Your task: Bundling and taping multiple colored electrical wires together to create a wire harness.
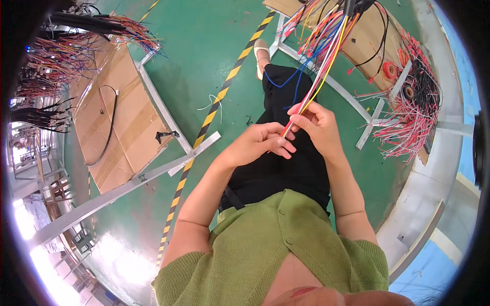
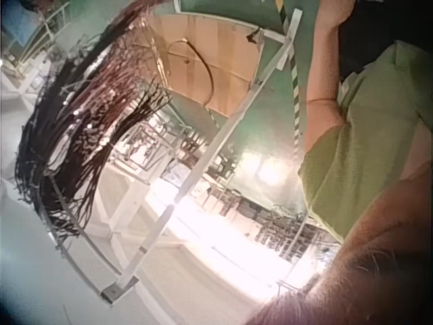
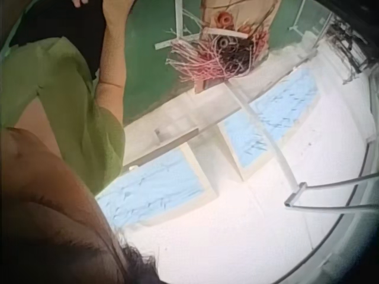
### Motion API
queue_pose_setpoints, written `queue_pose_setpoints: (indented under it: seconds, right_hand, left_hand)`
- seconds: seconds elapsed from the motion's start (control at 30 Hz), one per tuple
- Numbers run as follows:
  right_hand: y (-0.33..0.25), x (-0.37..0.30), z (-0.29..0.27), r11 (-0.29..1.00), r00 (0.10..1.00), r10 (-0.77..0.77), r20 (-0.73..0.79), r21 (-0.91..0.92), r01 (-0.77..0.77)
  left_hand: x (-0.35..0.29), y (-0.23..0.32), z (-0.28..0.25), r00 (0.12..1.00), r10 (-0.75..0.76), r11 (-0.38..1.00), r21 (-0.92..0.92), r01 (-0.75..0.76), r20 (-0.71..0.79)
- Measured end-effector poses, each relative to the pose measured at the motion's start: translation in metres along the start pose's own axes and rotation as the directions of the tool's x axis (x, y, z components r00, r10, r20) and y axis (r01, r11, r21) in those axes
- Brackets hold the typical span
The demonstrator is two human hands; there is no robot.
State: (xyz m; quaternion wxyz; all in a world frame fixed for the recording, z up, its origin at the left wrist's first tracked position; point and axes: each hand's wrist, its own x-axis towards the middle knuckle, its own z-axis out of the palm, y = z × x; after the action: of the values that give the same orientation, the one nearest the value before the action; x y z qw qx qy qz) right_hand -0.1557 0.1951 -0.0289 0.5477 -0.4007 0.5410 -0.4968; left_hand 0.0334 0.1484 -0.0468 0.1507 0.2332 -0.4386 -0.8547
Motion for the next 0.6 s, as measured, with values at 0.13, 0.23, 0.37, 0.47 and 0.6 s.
queue_pose_setpoints:
  seconds: [0.13, 0.23, 0.37, 0.47, 0.6]
  right_hand:
    - [0.001, -0.005, 0.002, 0.999, 0.999, -0.001, -0.041, 0.049, 0.003]
    - [0.005, -0.009, 0.004, 0.997, 0.996, 0.003, -0.087, 0.078, 0.004]
    - [0.010, -0.016, 0.004, 0.998, 0.990, 0.021, -0.137, 0.054, -0.013]
    - [0.013, -0.019, 0.002, 0.997, 0.993, 0.018, -0.120, 0.073, -0.009]
    - [0.003, -0.019, 0.002, 0.997, 0.997, 0.034, -0.068, 0.076, -0.029]
  left_hand:
    - [-0.002, -0.001, 0.001, 1.000, -0.030, 0.996, 0.087, 0.030, 0.000]
    - [-0.003, -0.002, 0.006, 0.997, 0.005, 0.995, 0.099, 0.003, -0.080]
    - [-0.005, -0.007, 0.002, 0.984, -0.034, 0.978, 0.196, 0.068, -0.174]
    - [-0.006, -0.006, 0.004, 0.981, -0.044, 0.981, 0.176, 0.078, -0.189]
    - [-0.003, -0.003, 0.008, 0.981, -0.001, 0.993, 0.114, 0.024, -0.194]
